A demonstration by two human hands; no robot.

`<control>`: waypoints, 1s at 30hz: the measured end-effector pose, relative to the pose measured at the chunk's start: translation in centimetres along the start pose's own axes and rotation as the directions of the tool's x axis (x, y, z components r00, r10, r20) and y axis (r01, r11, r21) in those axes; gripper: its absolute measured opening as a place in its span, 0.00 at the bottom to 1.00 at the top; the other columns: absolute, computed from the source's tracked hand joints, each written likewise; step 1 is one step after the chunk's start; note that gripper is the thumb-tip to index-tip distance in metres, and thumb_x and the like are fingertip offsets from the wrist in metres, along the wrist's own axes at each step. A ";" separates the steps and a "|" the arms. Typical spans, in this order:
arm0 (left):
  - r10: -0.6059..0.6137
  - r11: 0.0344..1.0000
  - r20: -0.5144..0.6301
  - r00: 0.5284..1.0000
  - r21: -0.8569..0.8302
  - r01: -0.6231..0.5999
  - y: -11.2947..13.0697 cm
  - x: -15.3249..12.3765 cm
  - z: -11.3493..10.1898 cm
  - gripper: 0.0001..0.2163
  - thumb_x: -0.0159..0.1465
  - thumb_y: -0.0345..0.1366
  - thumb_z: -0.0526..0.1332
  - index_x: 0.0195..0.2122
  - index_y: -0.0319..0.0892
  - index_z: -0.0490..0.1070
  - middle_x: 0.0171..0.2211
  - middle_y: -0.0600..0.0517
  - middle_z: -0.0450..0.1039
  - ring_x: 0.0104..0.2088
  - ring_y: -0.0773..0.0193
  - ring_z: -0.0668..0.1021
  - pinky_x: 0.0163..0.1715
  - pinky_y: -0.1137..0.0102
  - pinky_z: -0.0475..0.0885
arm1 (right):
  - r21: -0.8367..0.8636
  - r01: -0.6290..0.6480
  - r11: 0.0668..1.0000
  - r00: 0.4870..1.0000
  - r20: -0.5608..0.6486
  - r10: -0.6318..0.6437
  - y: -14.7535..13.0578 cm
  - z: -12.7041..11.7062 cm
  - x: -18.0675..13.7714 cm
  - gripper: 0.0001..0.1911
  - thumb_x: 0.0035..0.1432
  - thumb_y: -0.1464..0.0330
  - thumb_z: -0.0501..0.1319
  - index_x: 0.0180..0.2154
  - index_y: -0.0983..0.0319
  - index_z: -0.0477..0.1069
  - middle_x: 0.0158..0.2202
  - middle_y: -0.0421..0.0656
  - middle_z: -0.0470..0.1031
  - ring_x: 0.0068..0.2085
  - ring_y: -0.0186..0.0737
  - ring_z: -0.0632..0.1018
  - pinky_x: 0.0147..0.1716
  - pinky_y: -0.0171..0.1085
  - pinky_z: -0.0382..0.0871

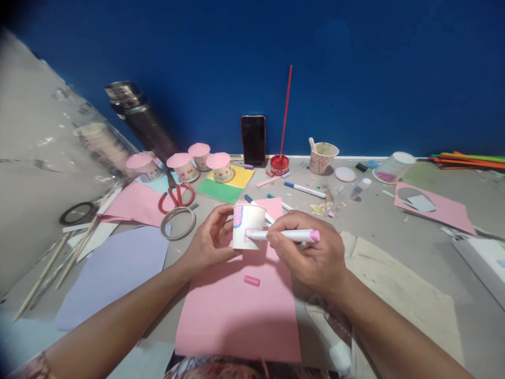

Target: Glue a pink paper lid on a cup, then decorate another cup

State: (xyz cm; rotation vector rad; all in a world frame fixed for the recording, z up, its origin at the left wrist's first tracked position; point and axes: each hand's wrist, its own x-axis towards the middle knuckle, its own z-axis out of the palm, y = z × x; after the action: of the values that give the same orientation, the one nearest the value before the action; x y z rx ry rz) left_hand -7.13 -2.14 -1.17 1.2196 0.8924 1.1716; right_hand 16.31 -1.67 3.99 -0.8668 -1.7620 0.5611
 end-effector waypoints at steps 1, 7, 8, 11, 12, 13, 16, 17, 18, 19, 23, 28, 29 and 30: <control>0.000 1.000 -0.001 1.000 -0.003 0.000 0.0 0.0 0.0 0.34 0.49 0.27 0.77 0.55 0.48 0.67 0.62 0.44 0.68 0.64 0.44 0.74 0.64 0.51 0.70 | -0.005 -0.003 1.000 1.000 -0.001 0.003 0.0 0.0 0.0 0.06 0.62 0.72 0.65 0.32 0.59 0.78 0.25 0.38 0.81 0.25 0.36 0.79 0.26 0.35 0.72; -0.025 0.997 -0.005 1.000 -0.069 0.024 -0.3 0.1 -0.2 0.35 0.47 0.28 0.79 0.55 0.49 0.67 0.65 0.44 0.66 0.66 0.42 0.73 0.63 0.51 0.71 | -0.082 0.003 0.997 0.999 -0.032 -0.006 -0.1 -0.5 0.1 0.09 0.63 0.73 0.65 0.30 0.58 0.77 0.24 0.37 0.79 0.24 0.34 0.78 0.25 0.33 0.70; -0.026 0.996 -0.005 1.000 -0.090 0.025 -0.3 0.1 -0.2 0.35 0.47 0.28 0.79 0.55 0.49 0.67 0.65 0.44 0.66 0.66 0.43 0.73 0.64 0.52 0.71 | -0.090 0.001 0.996 0.999 -0.038 -0.004 -0.1 -0.5 0.2 0.09 0.63 0.73 0.64 0.30 0.58 0.77 0.24 0.36 0.79 0.24 0.34 0.78 0.25 0.33 0.70; -0.031 0.991 -0.004 1.000 -0.130 0.030 -0.5 0.1 -0.3 0.36 0.47 0.28 0.79 0.56 0.50 0.68 0.66 0.45 0.65 0.66 0.44 0.73 0.65 0.53 0.70 | -0.091 -0.018 0.996 0.999 -0.050 0.013 -0.1 -0.6 0.2 0.09 0.63 0.73 0.64 0.30 0.57 0.77 0.24 0.37 0.79 0.24 0.34 0.78 0.24 0.33 0.70; -0.033 0.991 -0.005 0.999 -0.133 0.032 -0.5 0.1 -0.4 0.36 0.47 0.29 0.80 0.56 0.50 0.68 0.66 0.45 0.65 0.66 0.44 0.73 0.65 0.52 0.69 | -0.089 -0.019 0.996 0.998 -0.055 0.015 -0.2 -0.6 0.2 0.09 0.63 0.73 0.64 0.29 0.57 0.77 0.24 0.37 0.79 0.24 0.35 0.78 0.24 0.34 0.70; -0.035 0.991 -0.006 0.999 -0.133 0.034 -0.6 0.1 -0.4 0.36 0.47 0.29 0.80 0.55 0.50 0.68 0.65 0.45 0.66 0.66 0.44 0.73 0.65 0.52 0.69 | -0.089 -0.022 0.996 0.998 -0.059 0.016 -0.2 -0.6 0.2 0.10 0.63 0.73 0.64 0.29 0.57 0.77 0.23 0.38 0.79 0.23 0.35 0.78 0.24 0.34 0.70; -0.041 0.991 -0.012 0.999 -0.129 0.039 -0.6 0.1 -0.4 0.35 0.47 0.30 0.80 0.55 0.50 0.68 0.63 0.45 0.68 0.65 0.44 0.74 0.63 0.53 0.71 | -0.097 -0.028 0.995 0.997 -0.073 0.021 -0.3 -0.6 0.3 0.10 0.63 0.73 0.64 0.28 0.57 0.77 0.23 0.38 0.79 0.23 0.35 0.77 0.24 0.34 0.71; -0.041 0.991 -0.014 0.999 -0.128 0.039 -0.6 0.1 -0.5 0.35 0.47 0.30 0.80 0.55 0.50 0.68 0.63 0.45 0.68 0.65 0.44 0.74 0.62 0.54 0.71 | -0.099 -0.028 0.995 0.997 -0.079 0.021 -0.3 -0.6 0.3 0.10 0.63 0.73 0.64 0.28 0.57 0.77 0.23 0.38 0.79 0.22 0.35 0.77 0.24 0.34 0.71; -0.040 0.991 -0.016 0.999 -0.126 0.038 -0.7 0.1 -0.5 0.35 0.47 0.30 0.80 0.55 0.50 0.68 0.63 0.45 0.68 0.64 0.45 0.74 0.62 0.54 0.72 | -0.102 -0.030 0.994 0.996 -0.083 0.022 -0.3 -0.6 0.3 0.10 0.63 0.73 0.64 0.28 0.57 0.77 0.23 0.37 0.79 0.22 0.35 0.77 0.24 0.34 0.71; -0.036 0.992 -0.017 0.999 -0.124 0.034 -0.7 0.1 -0.5 0.36 0.47 0.31 0.80 0.55 0.50 0.68 0.63 0.45 0.68 0.64 0.45 0.74 0.62 0.54 0.72 | -0.105 -0.032 0.994 0.996 -0.085 0.023 -0.2 -0.6 0.3 0.10 0.63 0.73 0.65 0.28 0.57 0.77 0.22 0.37 0.79 0.22 0.35 0.77 0.24 0.34 0.71; -0.032 0.992 -0.015 0.999 -0.123 0.030 -0.8 0.1 -0.7 0.36 0.47 0.31 0.80 0.55 0.50 0.68 0.62 0.45 0.69 0.64 0.45 0.74 0.62 0.54 0.71 | -0.110 -0.036 0.993 0.996 -0.081 0.027 -0.2 -0.7 0.3 0.11 0.63 0.73 0.64 0.28 0.56 0.77 0.23 0.37 0.79 0.22 0.35 0.76 0.24 0.34 0.70; -0.043 0.991 -0.009 0.999 -0.126 0.042 -0.9 0.1 -0.7 0.36 0.47 0.30 0.80 0.56 0.50 0.68 0.63 0.45 0.67 0.64 0.44 0.74 0.61 0.55 0.72 | -0.077 -0.045 0.996 0.993 -0.114 0.036 -0.2 -0.7 0.1 0.10 0.63 0.73 0.65 0.29 0.56 0.77 0.23 0.37 0.79 0.23 0.36 0.78 0.25 0.36 0.71; -0.047 0.991 -0.009 0.999 -0.124 0.046 -0.8 0.1 -0.7 0.36 0.47 0.30 0.79 0.56 0.50 0.68 0.63 0.45 0.67 0.65 0.44 0.74 0.61 0.55 0.72 | -0.075 -0.051 0.996 0.992 -0.121 0.042 -0.2 -0.7 0.1 0.10 0.63 0.72 0.65 0.29 0.56 0.78 0.23 0.38 0.79 0.23 0.37 0.78 0.25 0.36 0.71; -0.049 0.992 -0.010 0.999 -0.118 0.047 -0.7 0.1 -0.6 0.36 0.47 0.30 0.79 0.56 0.50 0.68 0.63 0.45 0.67 0.65 0.44 0.74 0.62 0.54 0.72 | -0.074 -0.054 0.996 0.991 -0.123 0.044 -0.2 -0.6 0.0 0.10 0.63 0.72 0.65 0.29 0.56 0.78 0.23 0.38 0.80 0.24 0.37 0.78 0.25 0.37 0.71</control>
State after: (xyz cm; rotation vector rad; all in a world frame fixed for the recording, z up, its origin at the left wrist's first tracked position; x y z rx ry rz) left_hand -7.57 -1.84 -1.97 1.0907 0.8455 1.1783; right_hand 16.82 -1.80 4.37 -0.9798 -1.6641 0.4647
